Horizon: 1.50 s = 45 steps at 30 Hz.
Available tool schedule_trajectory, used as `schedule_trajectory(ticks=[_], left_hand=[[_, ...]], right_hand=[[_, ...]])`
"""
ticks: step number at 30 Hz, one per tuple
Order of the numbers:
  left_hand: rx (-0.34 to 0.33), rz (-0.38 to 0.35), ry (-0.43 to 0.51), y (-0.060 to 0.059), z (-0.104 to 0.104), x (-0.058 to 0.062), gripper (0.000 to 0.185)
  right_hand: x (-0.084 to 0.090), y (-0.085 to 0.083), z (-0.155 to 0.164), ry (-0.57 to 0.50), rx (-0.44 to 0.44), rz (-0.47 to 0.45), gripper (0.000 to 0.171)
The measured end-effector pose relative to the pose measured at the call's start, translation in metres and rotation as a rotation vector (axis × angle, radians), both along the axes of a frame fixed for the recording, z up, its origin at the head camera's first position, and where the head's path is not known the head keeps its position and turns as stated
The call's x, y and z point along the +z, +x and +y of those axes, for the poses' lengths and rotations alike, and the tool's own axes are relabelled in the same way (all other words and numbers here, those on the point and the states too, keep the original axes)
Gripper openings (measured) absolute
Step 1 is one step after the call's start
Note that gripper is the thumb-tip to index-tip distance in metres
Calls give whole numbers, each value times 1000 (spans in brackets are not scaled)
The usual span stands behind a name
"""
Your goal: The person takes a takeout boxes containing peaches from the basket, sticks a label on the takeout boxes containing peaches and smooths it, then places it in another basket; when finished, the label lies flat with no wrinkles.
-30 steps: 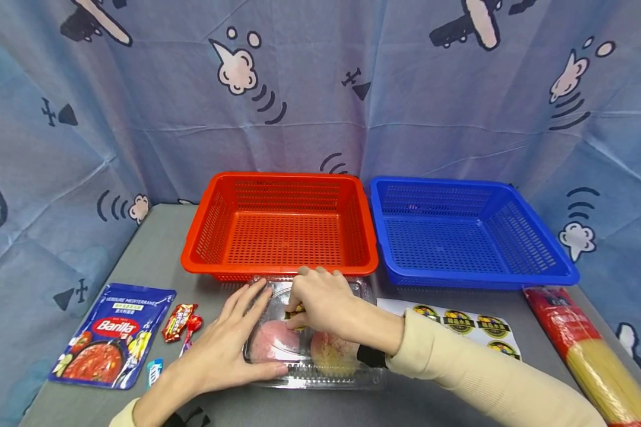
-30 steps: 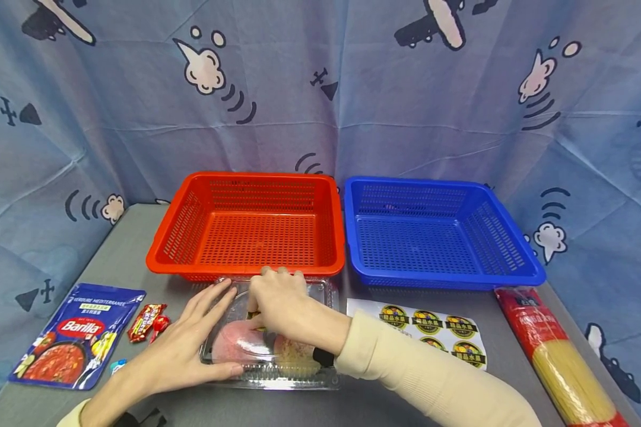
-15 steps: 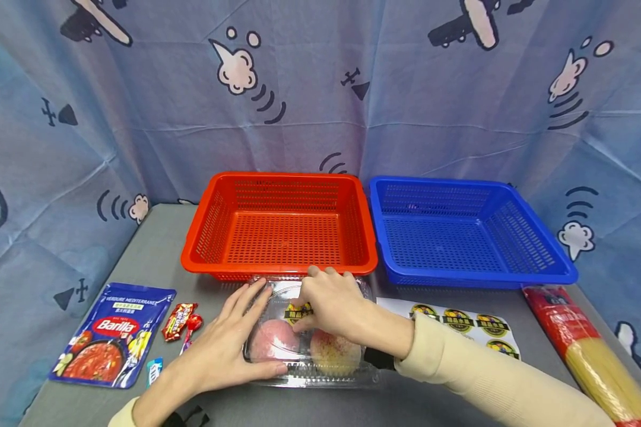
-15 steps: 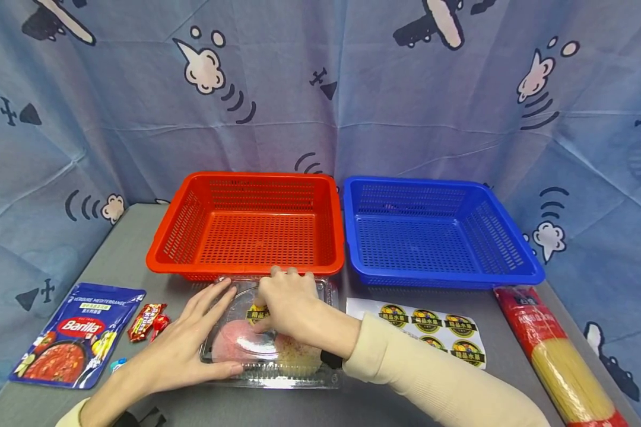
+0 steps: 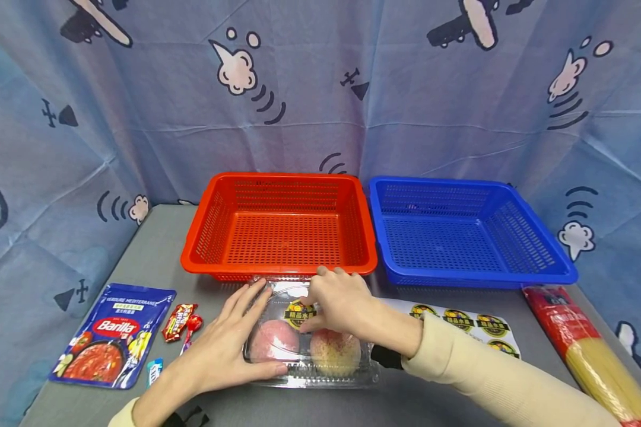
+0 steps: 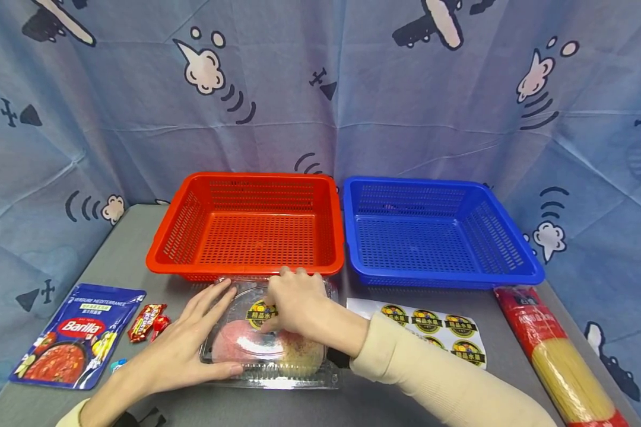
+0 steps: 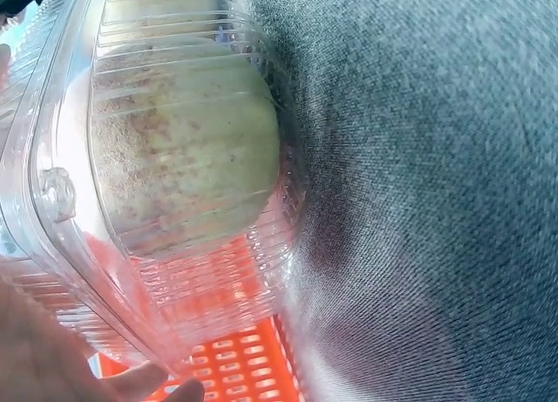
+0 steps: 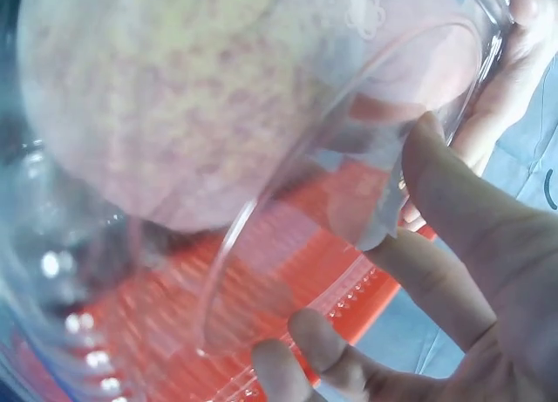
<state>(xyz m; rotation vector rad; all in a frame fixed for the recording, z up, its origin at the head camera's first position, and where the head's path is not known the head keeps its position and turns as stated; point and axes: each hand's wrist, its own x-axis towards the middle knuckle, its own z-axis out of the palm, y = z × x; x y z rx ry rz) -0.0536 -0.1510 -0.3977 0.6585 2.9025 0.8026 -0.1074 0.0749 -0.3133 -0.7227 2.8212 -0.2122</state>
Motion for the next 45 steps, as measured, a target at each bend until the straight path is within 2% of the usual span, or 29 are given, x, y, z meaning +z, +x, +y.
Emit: schedule_trajectory(ticks=[8,15,23,27,34,45], left_hand=[[3,9,3,0,0,0,120],[6,0,-2,0,0,0,120],[10,-4,-3,0,0,-1,120],[16,-1,-7,0,0,-1,121],[19,0,-10,1,0,-1,121],[23,-6,-10,1,0,0,120]], right_hand=[[1,-3,5,-31,9,-39,32],[0,-4,9,-56,2,-61,15],[-3,-1,13,-101,12,-48,6],[-4,2,15,-113,28,-25,6],[-4,6,21,-150,142,36,35],[-8,8,29,-194,199,87,31]])
